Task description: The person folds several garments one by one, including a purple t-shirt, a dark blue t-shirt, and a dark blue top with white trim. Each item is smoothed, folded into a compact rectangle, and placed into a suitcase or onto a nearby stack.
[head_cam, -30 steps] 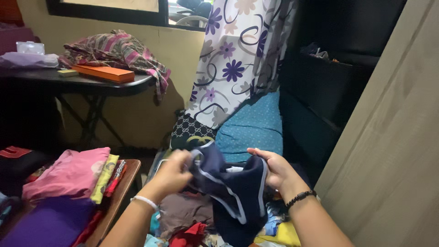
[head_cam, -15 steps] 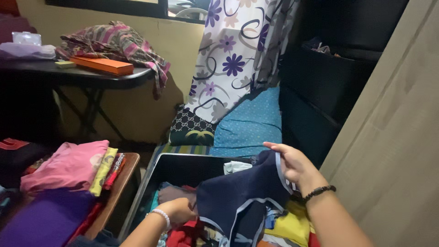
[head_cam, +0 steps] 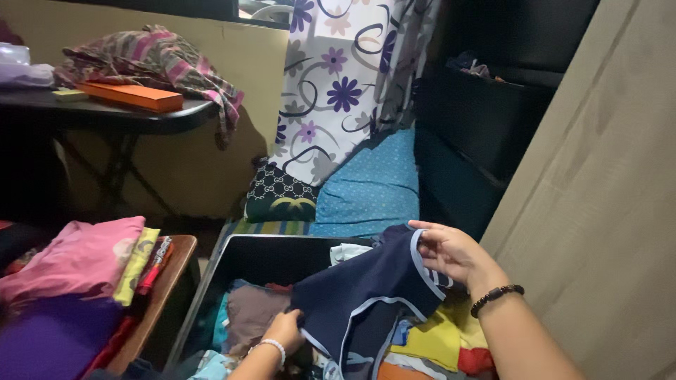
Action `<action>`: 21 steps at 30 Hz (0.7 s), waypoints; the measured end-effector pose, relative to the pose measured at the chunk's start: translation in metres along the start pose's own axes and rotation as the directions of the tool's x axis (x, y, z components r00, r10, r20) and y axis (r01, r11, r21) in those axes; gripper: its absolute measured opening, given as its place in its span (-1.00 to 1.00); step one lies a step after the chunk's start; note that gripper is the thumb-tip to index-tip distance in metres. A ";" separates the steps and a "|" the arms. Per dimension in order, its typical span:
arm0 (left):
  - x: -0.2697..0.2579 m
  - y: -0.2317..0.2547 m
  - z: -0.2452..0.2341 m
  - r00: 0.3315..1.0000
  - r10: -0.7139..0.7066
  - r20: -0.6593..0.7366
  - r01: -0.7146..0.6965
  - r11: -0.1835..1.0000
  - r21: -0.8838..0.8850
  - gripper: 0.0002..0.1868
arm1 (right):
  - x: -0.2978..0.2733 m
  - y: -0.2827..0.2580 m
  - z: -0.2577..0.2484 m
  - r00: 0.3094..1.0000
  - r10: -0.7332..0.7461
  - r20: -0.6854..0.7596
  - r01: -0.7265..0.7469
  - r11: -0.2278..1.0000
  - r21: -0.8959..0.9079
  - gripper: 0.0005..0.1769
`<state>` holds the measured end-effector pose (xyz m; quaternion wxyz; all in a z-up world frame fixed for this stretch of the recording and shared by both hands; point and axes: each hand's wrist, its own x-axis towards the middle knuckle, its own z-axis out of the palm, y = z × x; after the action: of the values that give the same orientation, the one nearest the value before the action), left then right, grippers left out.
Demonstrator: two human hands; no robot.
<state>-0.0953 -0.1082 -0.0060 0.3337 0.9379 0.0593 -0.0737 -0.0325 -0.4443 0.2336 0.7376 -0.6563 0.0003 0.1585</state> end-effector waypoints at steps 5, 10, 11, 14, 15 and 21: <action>0.040 -0.024 0.001 0.971 -0.166 -0.172 0.155 0.985 -0.073 -0.36 | -0.006 0.005 -0.012 0.994 -0.048 -0.096 0.034 0.989 -0.146 -0.59; 0.071 -0.025 -0.078 0.958 -0.178 -0.223 -0.059 0.640 -0.766 -0.57 | -0.004 0.004 -0.022 0.970 -0.154 -0.189 0.037 0.859 -0.511 -0.69; 0.070 -0.020 -0.102 0.955 -0.130 -0.268 -0.175 0.483 -0.858 -0.61 | -0.004 0.002 -0.020 0.947 -0.273 -0.172 0.136 0.823 -0.552 -0.71; 0.055 0.006 -0.171 0.922 -0.028 -0.387 -0.386 0.036 -0.922 -0.73 | -0.014 -0.010 -0.011 0.797 -0.579 -0.169 0.344 0.667 -0.661 -0.74; 0.047 0.016 -0.194 0.910 -0.019 -0.415 -0.415 -0.059 -0.908 -0.77 | -0.020 -0.014 -0.008 0.725 -0.657 -0.206 0.362 0.618 -0.697 -0.74; -0.007 0.059 -0.268 0.709 0.091 -0.699 -0.701 0.199 -0.685 -0.84 | -0.041 -0.051 0.016 0.649 -0.721 -0.242 0.354 0.569 -0.742 -0.65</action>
<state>-0.0662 0.0166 0.2370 0.7825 0.5268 -0.0811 0.3218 -0.0630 -0.4429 0.2937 0.4507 -0.8455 -0.0623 -0.2796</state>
